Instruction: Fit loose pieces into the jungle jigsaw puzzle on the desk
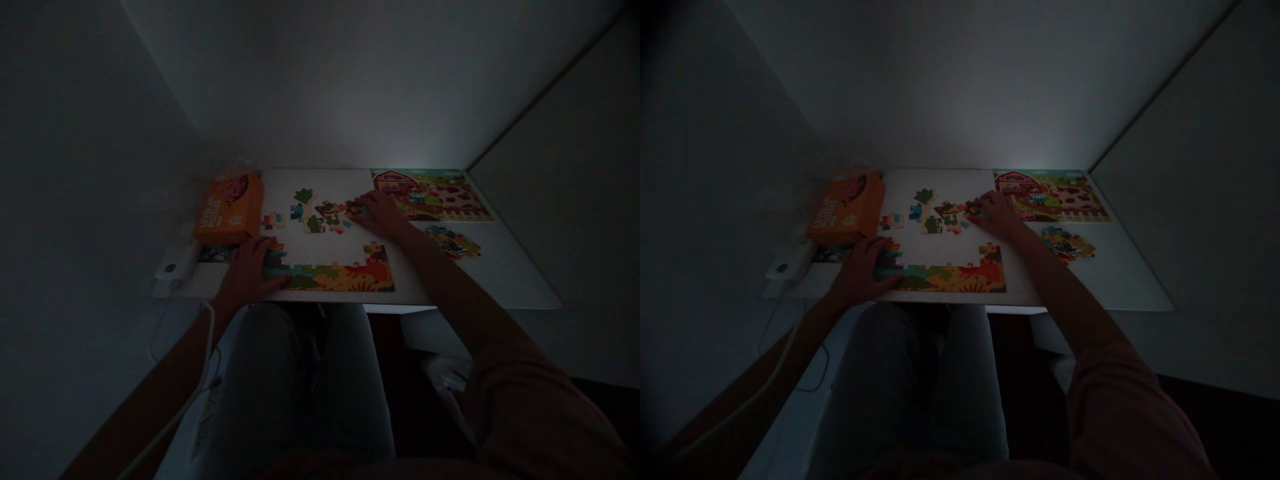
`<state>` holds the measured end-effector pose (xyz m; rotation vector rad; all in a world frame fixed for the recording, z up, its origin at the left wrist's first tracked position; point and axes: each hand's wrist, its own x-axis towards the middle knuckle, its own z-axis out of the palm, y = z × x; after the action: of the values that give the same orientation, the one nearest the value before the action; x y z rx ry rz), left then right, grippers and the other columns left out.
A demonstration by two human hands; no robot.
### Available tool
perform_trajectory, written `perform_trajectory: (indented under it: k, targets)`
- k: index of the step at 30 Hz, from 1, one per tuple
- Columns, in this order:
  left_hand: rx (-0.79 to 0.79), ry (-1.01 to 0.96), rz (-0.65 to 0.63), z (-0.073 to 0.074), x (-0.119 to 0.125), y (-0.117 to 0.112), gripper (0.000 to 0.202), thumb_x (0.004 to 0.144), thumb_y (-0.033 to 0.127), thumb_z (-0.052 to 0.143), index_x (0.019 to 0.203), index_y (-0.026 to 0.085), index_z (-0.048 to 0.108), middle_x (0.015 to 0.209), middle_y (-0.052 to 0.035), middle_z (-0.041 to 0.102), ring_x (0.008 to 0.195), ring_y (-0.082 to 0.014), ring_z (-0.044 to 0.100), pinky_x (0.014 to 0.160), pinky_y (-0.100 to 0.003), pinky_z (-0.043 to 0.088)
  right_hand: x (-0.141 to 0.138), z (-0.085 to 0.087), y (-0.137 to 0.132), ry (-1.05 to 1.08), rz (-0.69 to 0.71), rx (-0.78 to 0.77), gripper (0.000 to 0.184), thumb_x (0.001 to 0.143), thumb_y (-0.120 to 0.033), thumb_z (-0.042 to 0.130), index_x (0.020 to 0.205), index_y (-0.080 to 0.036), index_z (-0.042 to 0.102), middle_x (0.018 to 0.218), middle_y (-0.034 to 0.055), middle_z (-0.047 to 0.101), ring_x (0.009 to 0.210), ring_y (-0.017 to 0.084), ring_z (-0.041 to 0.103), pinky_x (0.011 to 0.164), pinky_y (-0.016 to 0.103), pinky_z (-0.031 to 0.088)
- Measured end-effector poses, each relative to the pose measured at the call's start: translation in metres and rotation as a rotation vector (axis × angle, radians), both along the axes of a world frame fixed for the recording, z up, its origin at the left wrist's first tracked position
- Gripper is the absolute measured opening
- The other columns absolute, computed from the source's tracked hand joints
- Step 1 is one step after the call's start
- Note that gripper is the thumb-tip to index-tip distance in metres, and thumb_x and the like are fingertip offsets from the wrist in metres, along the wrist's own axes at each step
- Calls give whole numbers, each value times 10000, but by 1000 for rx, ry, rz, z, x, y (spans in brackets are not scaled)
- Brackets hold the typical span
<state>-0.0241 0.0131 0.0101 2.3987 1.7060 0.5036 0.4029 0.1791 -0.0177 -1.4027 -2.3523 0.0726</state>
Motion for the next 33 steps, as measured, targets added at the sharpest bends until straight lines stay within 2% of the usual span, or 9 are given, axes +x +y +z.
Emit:
perform_trajectory:
  k: [4,10,14,21,26,28,31,33]
  targets:
    - [-4,19,1,2,-1,0,879,951,650,805,1678,244,525,1696,-220,594,1581,-483,574,1294,-721,483,-4,-3,-5,15,4,60,608,1144,-641,548,1518,-222,780,1467,237,702,1403,462,610,1194,703,458]
    - [16,61,-9,0,-2,0,865,991,643,764,1696,215,504,1697,-235,582,1573,-487,570,1273,-731,491,-4,2,-10,1,126,91,531,1179,-615,530,1541,-329,791,1444,171,715,1358,408,618,1215,635,435]
    - [16,61,-8,0,-3,0,862,987,665,757,1692,233,517,1687,-233,585,1565,-498,578,1268,-746,498,-1,0,-8,-27,193,66,531,1160,-643,576,1560,-365,787,1509,153,703,1383,413,606,1250,651,407]
    - [17,70,-15,0,-5,2,871,983,646,758,1685,183,534,1657,-261,600,1548,-516,589,1256,-761,516,-5,6,-8,-76,230,-17,676,1148,-756,549,1678,-367,705,1657,171,622,1459,450,569,1286,707,361]
    - [-4,55,4,0,-6,2,840,971,655,752,1698,309,514,1681,-207,592,1564,-496,574,1279,-751,507,-3,10,-12,-69,321,-64,606,1136,-752,584,1601,-407,766,1676,151,610,1522,451,548,1317,716,355]
    - [-7,60,6,1,-6,2,834,977,668,741,1697,322,501,1687,-204,585,1574,-489,565,1284,-745,500,-1,12,-11,-47,277,-57,630,1138,-743,579,1637,-391,733,1650,161,629,1522,452,551,1316,717,362]
    - [-11,68,0,2,-5,1,830,993,675,719,1693,293,491,1686,-220,577,1577,-492,561,1289,-746,487,2,13,-7,-40,126,-33,718,1144,-740,537,1699,-305,666,1648,218,616,1536,473,534,1288,724,391]
    - [-10,63,0,2,-5,1,822,997,665,715,1695,295,485,1690,-219,571,1576,-499,561,1293,-750,480,3,12,-5,-52,54,-27,740,1145,-751,507,1679,-268,675,1655,245,600,1553,491,516,1272,739,399]
